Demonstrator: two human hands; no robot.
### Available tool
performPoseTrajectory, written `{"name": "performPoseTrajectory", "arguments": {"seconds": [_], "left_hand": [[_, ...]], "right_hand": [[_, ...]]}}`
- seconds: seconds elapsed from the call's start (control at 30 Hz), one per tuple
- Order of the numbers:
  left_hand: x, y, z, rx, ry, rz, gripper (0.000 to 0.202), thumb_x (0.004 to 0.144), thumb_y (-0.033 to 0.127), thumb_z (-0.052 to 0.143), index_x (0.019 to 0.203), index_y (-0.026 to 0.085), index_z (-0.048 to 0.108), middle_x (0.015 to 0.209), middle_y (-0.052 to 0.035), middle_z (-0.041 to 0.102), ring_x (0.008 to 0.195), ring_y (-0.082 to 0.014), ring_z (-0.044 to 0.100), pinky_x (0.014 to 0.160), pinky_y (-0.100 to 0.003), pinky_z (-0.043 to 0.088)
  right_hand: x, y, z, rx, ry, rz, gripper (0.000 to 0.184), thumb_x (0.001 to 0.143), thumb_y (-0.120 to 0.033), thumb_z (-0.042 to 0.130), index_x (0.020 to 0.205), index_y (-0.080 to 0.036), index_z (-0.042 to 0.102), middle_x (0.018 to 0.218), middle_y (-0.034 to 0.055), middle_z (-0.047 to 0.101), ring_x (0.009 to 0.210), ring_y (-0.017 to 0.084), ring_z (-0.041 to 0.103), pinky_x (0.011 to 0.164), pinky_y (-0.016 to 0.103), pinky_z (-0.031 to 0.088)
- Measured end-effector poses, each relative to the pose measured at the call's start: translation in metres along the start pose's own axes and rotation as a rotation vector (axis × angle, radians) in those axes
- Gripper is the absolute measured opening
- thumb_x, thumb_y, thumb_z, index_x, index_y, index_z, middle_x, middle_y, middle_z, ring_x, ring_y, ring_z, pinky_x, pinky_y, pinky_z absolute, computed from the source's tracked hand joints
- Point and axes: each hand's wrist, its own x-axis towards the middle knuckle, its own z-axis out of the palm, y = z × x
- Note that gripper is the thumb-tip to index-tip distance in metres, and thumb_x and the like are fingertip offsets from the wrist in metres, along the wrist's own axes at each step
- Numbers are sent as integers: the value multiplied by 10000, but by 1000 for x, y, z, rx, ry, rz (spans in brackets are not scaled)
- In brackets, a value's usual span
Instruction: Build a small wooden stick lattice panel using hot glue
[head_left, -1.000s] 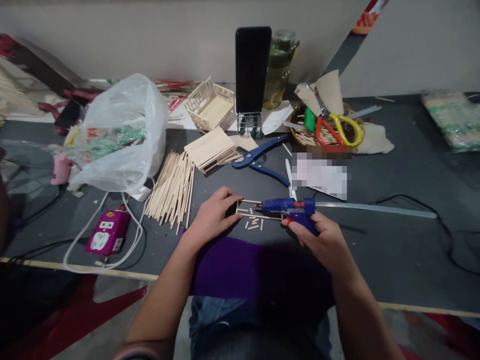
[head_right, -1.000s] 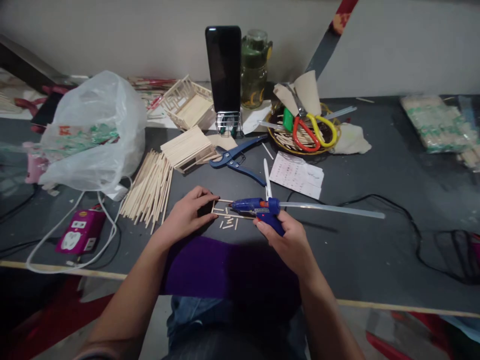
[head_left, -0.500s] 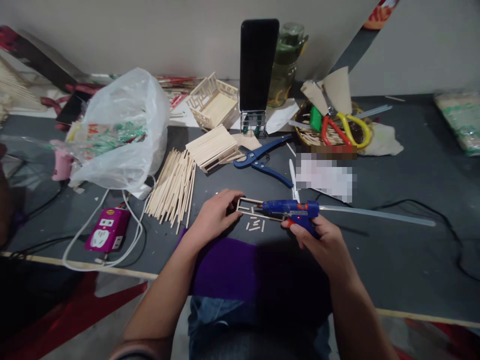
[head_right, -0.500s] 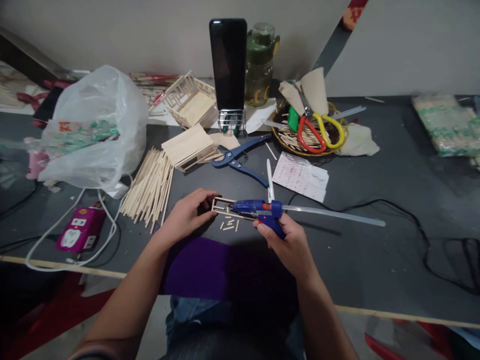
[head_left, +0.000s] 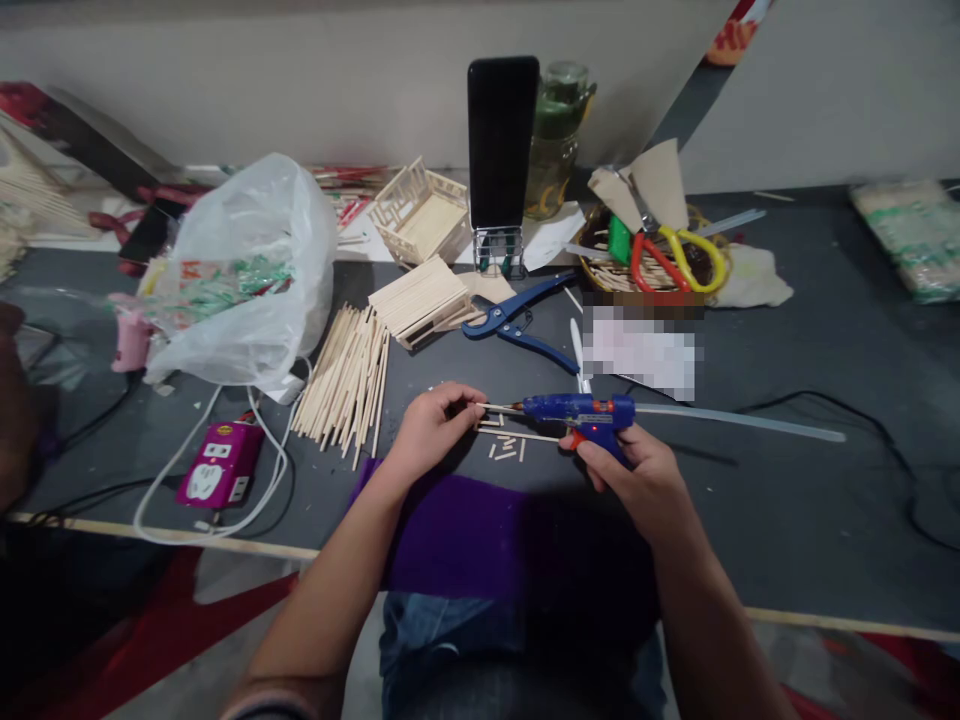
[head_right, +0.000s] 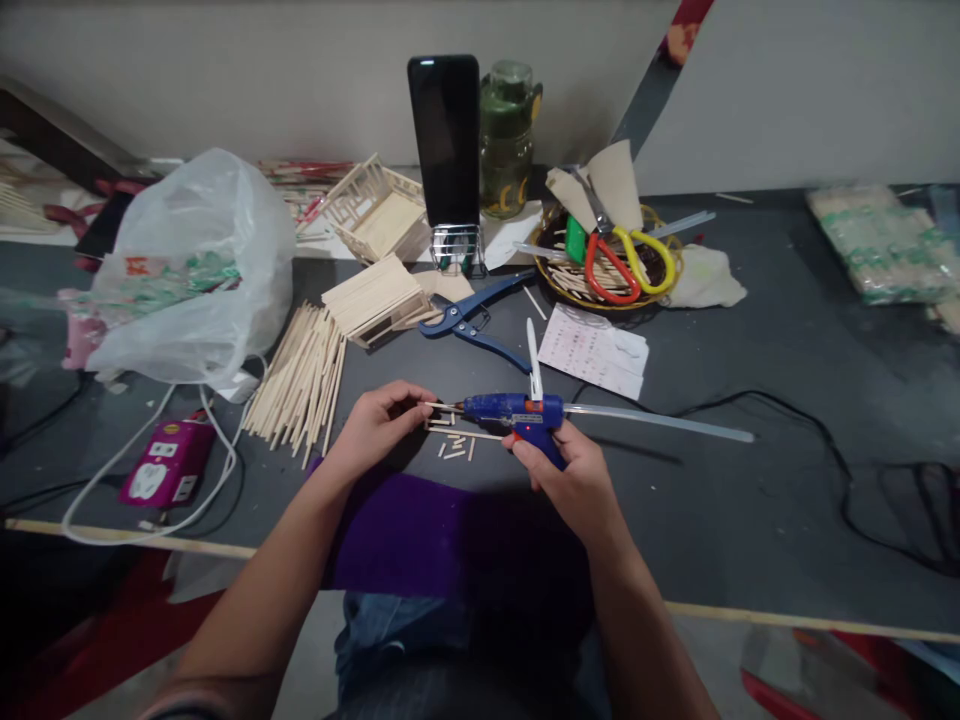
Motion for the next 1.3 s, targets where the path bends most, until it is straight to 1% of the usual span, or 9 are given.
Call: {"name": "performPoseTrajectory", "arguments": {"seconds": [0.13,0.3,0.43,0.57,0.67,0.73,0.93,1.1,1.3], "left_hand": [[1,3,3,-159,9,-38,192,814,327,641,888,159,700,753,-27,664,669,-139,579,635,-258,434],[3,5,3,-353,81,-106,214,761,349,701,843,151,698,680,-4,639,611,-111,543,594,-231,416],[4,6,0,-498,162,-174,283,711,397,767,833,153,694,660,-3,637,596,-106,548,567,-219,424],[4,11,0,-605,187,-202,317,675,417,806,816,158,690,646,-6,645,587,-107,562,571,-223,444],[4,13,0,-622,207,-200,323,659,425,816,795,160,690,635,-9,645,576,-111,561,563,-229,448],[3,14,0,-613,223,-191,325,658,429,816,792,160,693,638,-10,646,584,-114,563,566,-232,456],[2,14,0,-602,254,-163,300,678,405,810,815,162,702,660,-10,657,606,-111,568,584,-227,463],[1,14,0,-586,287,-133,285,686,393,804,824,162,710,666,-3,653,609,-106,563,583,-224,459],[0,15,1,-565,296,-127,283,696,394,794,831,160,712,679,-6,654,612,-111,563,586,-229,460]], "right_hand": [[-3,0,0,39,-10,20,362,761,-415,681,996,-140,680,726,26,691,467,84,461,488,246,434],[-9,-3,-1,24,-8,-8,329,789,-431,656,928,-134,683,705,28,671,458,79,449,470,240,411],[-13,-4,2,3,14,-56,324,817,-442,632,920,-138,676,654,13,638,455,89,455,464,243,409],[-17,-6,6,-32,32,-122,304,857,-445,599,901,-154,676,594,-10,590,459,102,470,474,247,414],[-19,-8,9,-130,96,-176,299,860,-453,597,902,-168,678,555,-27,552,456,115,473,483,257,417],[-21,-8,10,-213,137,-217,302,862,-457,592,918,-174,683,569,-18,571,479,133,500,502,268,425],[-23,-5,13,-320,189,-282,314,880,-443,587,1012,-178,692,830,56,726,683,197,654,644,286,504],[-26,-1,15,-376,279,-336,283,870,-443,614,989,-202,705,860,54,743,768,225,690,714,291,529],[-23,1,18,-427,251,-391,300,878,-448,587,1000,-191,687,855,63,736,767,232,688,711,302,533]]}}
